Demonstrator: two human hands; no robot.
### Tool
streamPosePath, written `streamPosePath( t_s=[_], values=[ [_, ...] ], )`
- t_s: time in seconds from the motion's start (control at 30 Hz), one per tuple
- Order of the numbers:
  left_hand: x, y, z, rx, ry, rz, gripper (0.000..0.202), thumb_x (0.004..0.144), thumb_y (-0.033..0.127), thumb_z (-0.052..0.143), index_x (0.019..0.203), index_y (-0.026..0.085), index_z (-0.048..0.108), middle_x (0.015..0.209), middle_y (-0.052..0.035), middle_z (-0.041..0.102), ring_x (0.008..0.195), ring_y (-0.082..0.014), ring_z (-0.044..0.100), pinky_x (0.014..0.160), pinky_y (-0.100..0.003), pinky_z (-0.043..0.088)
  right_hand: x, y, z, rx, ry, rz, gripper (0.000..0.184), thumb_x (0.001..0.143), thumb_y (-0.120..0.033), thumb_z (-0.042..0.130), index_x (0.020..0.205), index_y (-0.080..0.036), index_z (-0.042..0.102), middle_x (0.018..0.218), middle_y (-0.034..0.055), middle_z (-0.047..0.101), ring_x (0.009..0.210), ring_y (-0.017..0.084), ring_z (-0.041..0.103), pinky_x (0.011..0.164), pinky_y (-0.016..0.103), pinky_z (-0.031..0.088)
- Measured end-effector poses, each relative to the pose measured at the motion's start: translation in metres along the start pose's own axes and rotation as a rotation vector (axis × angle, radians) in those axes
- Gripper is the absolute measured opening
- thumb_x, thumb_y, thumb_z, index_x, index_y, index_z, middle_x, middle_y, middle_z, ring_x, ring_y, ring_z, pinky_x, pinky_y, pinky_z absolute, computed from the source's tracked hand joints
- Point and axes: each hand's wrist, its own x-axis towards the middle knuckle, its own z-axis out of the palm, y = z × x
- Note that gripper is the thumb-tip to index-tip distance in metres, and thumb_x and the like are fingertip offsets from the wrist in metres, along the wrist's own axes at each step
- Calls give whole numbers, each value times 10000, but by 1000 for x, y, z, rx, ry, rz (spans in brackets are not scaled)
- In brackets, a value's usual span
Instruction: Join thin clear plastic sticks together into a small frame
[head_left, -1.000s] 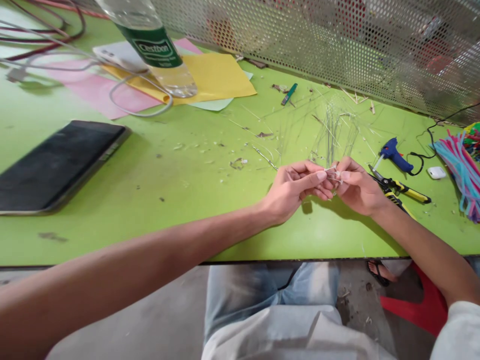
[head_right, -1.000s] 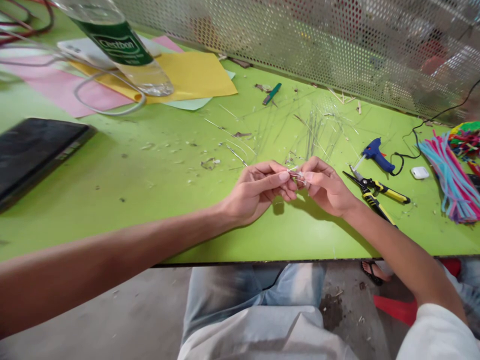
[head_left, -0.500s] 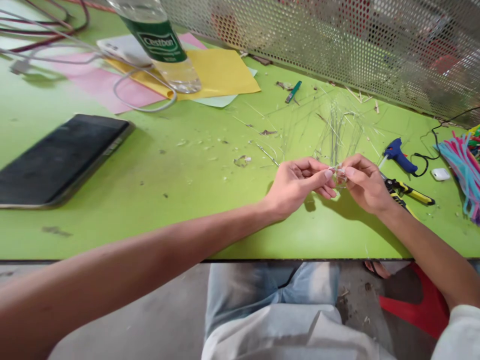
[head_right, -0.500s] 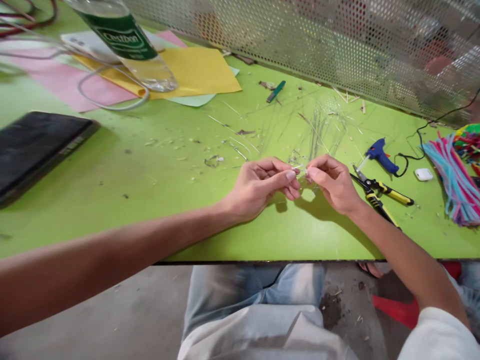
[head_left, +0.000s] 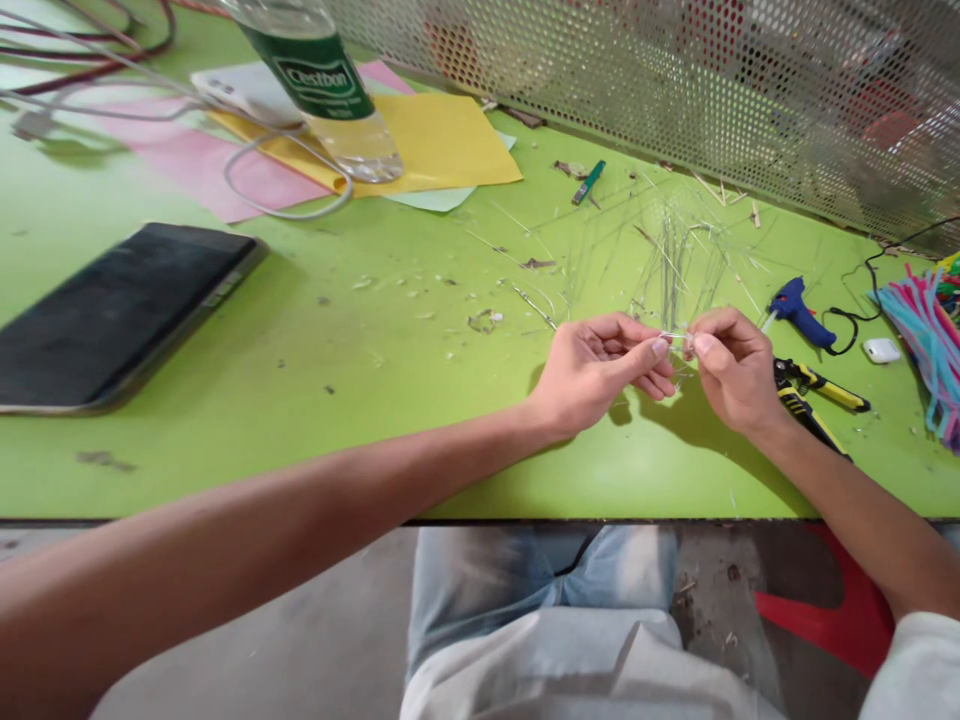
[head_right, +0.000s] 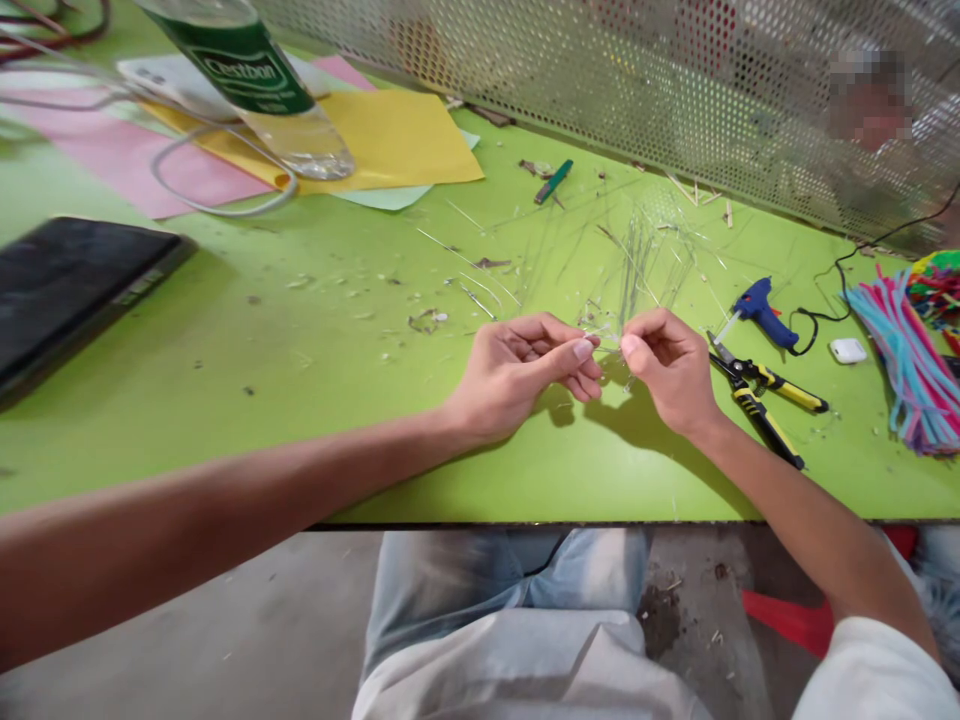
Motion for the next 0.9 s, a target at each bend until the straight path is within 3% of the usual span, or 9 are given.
streamPosePath(
  t_s=[0.2,0.37,0.57,0.77,0.9],
  values=[
    [-1,1,0,9,22,-1,525,719,542,1001,834,119,712,727,-87,813,604,-221,804,588,-287,694,-1,1,2,-36,40,14,324,884,-542,859,843,-256,712,760,-35,635,693,127,535,634,274,455],
    [-2,5,0,46,74,29,537,708,566,1001,818,132,706,719,-82,811,602,-227,805,575,-288,693,10,3,-8,-17,138,-15,305,848,-501,884,815,-258,704,729,-44,649,673,118,576,654,267,508],
    [-4,5,5,60,62,60,534,735,581,980,847,124,727,721,-80,810,617,-230,812,588,-293,700,8,-4,-4,-171,277,-192,109,922,-352,800,893,-253,764,800,-21,721,720,129,649,696,289,553],
    [-2,5,2,65,91,109,519,738,564,987,856,128,732,739,-77,820,634,-229,818,613,-298,710,-2,-18,9,-386,213,-386,51,940,-230,748,959,-250,790,862,3,756,770,152,702,697,311,590],
    [-2,4,0,68,66,112,515,748,563,982,863,125,738,754,-87,825,638,-233,819,615,-305,710,-4,-25,11,-408,171,-311,70,950,-240,745,953,-261,812,902,19,797,811,174,727,730,338,611]
  ],
)
